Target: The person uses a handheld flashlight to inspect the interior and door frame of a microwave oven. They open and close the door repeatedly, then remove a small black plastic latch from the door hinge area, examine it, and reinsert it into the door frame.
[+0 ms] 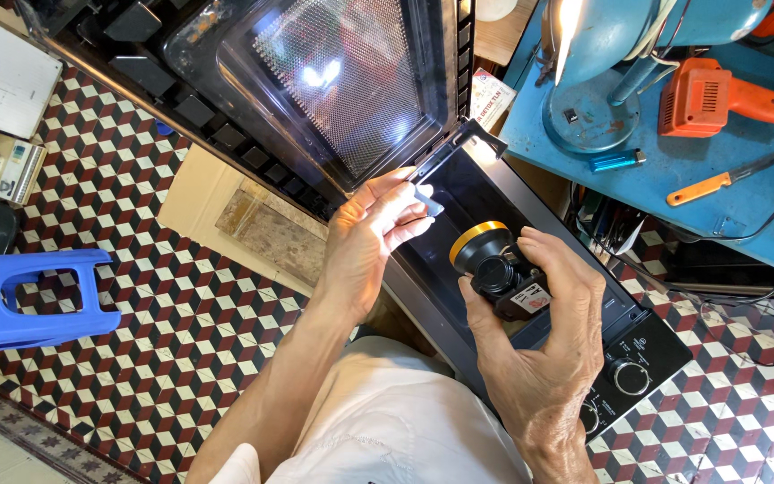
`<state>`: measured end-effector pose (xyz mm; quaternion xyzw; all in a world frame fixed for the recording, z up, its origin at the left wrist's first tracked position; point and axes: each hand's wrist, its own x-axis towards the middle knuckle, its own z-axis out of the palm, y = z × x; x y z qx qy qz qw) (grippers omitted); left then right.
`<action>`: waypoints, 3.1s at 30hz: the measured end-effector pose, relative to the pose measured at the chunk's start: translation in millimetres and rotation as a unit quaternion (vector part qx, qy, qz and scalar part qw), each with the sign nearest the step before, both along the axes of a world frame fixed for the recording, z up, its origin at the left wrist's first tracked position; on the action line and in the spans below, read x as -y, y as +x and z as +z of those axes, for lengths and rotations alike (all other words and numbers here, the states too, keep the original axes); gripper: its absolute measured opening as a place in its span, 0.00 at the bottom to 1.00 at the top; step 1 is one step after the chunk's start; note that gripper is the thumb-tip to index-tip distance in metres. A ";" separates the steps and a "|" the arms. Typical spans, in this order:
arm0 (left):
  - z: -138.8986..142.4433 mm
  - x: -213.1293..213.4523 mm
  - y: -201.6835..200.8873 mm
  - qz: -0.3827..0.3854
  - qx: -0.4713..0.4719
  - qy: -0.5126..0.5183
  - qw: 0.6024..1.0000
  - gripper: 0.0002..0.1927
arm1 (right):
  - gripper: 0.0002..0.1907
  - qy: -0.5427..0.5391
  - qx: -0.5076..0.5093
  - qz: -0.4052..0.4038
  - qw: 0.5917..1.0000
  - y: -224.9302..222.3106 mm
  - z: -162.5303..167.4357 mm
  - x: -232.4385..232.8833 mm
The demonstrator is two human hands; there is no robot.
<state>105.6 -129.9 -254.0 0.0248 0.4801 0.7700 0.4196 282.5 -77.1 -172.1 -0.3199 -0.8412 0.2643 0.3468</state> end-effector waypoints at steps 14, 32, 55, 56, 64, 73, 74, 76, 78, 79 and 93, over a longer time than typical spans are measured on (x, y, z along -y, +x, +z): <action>1.3 4.2 -1.9 -0.016 0.087 0.037 0.995 0.13 | 0.32 -0.007 -0.007 -0.005 1.000 1.4 -0.6 1.3; -1.0 3.8 -2.9 -0.067 0.127 0.103 0.984 0.22 | 0.31 -0.039 -0.004 0.008 0.999 -3.0 0.8 3.0; 6.9 -2.4 -5.6 -0.132 -0.466 -0.110 0.868 0.14 | 0.28 -0.291 -0.191 0.075 0.935 -17.5 6.8 -25.2; 3.7 -4.4 -10.0 -0.138 -0.449 -0.142 0.871 0.14 | 0.29 -0.288 -0.191 0.059 0.937 -14.3 7.7 -24.5; -11.9 4.0 -23.1 -0.159 -0.138 0.037 0.977 0.16 | 0.30 -0.199 -0.157 0.024 0.967 -1.7 -2.8 -12.5; -16.0 9.7 -22.3 -0.162 -0.074 0.093 0.980 0.16 | 0.30 -0.176 -0.113 0.033 0.977 -5.3 -6.0 -3.2; -16.7 10.0 -22.7 -0.162 -0.070 0.086 0.981 0.16 | 0.30 -0.175 -0.112 0.033 0.978 -5.4 -5.8 -3.3; -17.6 10.2 -23.3 -0.159 -0.073 0.120 0.977 0.16 | 0.30 -0.172 -0.110 0.035 0.978 -5.9 -5.3 -3.1; -17.8 10.4 -23.6 -0.160 -0.082 0.129 0.975 0.20 | 0.30 -0.167 -0.118 0.040 0.978 -6.0 -4.3 -2.7; -17.6 11.0 -23.6 -0.163 -0.089 0.120 0.975 0.22 | 0.31 -0.164 -0.122 0.043 0.978 -6.1 -3.8 -2.3; 0.0 12.0 -24.2 -0.231 -0.101 0.081 0.964 0.21 | 0.36 -0.078 -0.159 0.040 0.983 -3.3 4.0 2.1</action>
